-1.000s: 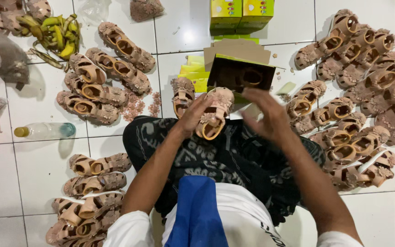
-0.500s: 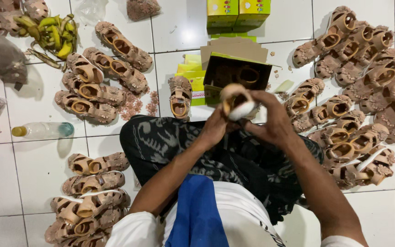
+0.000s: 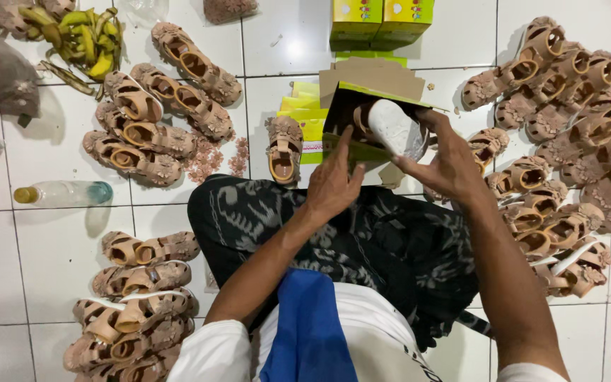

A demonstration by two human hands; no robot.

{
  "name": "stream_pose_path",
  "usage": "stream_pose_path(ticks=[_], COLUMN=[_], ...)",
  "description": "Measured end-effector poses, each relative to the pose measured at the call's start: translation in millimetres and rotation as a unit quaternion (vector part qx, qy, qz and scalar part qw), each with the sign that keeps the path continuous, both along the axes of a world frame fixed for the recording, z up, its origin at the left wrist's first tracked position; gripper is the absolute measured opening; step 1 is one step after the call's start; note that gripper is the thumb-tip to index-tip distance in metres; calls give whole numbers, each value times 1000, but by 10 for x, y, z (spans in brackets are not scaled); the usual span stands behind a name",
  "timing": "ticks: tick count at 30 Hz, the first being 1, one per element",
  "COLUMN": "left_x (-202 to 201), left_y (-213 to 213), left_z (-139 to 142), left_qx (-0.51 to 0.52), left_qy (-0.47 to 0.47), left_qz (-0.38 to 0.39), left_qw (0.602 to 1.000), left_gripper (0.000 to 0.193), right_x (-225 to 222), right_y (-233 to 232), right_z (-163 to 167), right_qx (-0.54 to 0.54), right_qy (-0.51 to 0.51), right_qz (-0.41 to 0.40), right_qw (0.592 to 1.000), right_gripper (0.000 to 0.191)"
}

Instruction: The person sits on the floor and packs pairs of sandals into yellow shoe boxes, placing each sandal inside, folding the box flaps closed, and stacking the finished boxes with others nearby.

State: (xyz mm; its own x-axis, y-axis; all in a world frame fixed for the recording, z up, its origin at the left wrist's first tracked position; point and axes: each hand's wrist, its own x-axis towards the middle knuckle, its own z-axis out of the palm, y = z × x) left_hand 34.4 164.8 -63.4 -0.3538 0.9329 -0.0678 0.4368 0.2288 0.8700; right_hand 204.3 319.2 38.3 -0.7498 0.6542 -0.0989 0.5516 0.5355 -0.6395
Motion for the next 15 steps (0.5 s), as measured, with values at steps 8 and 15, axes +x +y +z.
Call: stream_pose_path(ticks=[8, 15], left_x=[-186, -273], left_y=[-47, -78], left_z=[-27, 65], left_qx=[41, 89], left_qy=[63, 49], left_qz=[-43, -57], left_qw=[996, 993], left_gripper=[58, 63], right_x=[-377, -423], right_y=[567, 522], right_z=[-317, -371], right_qx=[-273, -261], right_qy=[-128, -222], right_qz=[-52, -67], right_qw=[952, 937], right_gripper=[76, 88])
